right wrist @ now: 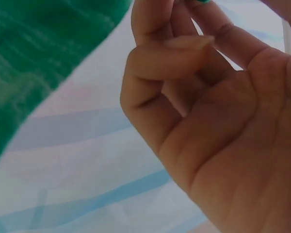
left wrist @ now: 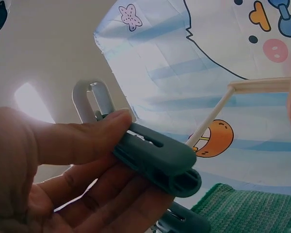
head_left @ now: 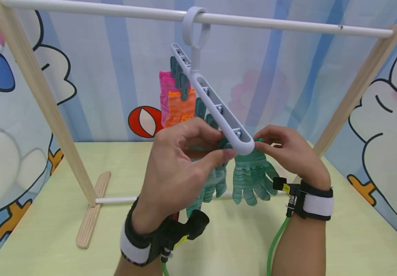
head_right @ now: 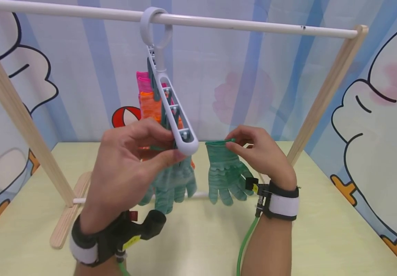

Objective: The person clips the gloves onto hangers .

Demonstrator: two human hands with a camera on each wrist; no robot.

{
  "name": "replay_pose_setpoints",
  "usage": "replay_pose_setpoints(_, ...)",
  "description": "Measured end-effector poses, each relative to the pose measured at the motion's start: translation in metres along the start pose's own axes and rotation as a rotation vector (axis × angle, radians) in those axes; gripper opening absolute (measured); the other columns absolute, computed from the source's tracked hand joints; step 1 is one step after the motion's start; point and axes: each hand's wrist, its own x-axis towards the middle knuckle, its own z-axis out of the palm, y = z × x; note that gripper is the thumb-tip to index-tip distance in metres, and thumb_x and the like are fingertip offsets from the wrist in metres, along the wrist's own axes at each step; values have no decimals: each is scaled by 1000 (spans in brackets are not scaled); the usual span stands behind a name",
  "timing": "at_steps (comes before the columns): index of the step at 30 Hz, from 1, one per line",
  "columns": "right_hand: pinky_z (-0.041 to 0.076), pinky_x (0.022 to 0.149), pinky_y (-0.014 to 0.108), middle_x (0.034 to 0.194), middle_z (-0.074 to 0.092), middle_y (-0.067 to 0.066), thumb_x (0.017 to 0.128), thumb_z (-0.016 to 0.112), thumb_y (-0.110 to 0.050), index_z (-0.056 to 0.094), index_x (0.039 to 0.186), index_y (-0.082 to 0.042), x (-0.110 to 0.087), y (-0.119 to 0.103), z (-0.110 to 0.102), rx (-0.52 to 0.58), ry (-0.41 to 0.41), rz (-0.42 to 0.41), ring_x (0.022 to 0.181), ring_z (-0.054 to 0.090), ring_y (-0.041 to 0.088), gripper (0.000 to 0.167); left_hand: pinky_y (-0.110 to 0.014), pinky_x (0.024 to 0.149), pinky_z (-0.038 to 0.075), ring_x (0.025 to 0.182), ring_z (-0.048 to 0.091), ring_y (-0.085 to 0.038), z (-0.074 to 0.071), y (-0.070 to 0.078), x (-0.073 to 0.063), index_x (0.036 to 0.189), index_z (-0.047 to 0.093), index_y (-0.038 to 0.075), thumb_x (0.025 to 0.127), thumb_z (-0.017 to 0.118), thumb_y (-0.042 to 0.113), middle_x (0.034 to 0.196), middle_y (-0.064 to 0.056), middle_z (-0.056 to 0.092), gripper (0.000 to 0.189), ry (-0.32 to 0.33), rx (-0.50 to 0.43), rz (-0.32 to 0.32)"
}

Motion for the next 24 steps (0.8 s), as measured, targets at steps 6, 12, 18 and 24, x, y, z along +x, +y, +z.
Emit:
replay_pose_setpoints(6,56,91,36,107,70,-1,103,63,-28,72,113,-19,-14,-10,-8,-33,-25,-68,94,64,13,16,-27,83,62,93,75,-6,1,-2,1,98,73,7,86,81,6,104,-1,79,16,-4,-28,-8)
replay_pose_setpoints(12,54,70,27,106,69,-1,103,62,-18,71,112,-20,-26,-19,-15,0,-94,-193,83,63,15,13,-27,82,62,95,75,-7,1,-2,1,98,73,6,86,81,5,106,-2,78,14,-2,-45,-2)
replay_pose_setpoints(18,56,69,28,103,69,-3,99,63,-2,70,110,-18,-34,-26,-15,100,-149,-336,77,64,15,21,-29,81,63,94,75,-7,2,-1,1,96,73,5,85,81,2,104,-4,78,13,0,-77,22)
replay_pose_setpoints(24,53,67,31,96,66,-1,98,65,-2,70,110,-21,-34,-38,-9,153,-201,-372,73,60,16,23,-28,81,63,94,75,-7,3,-1,1,95,73,5,86,80,3,103,-4,79,12,5,-63,37)
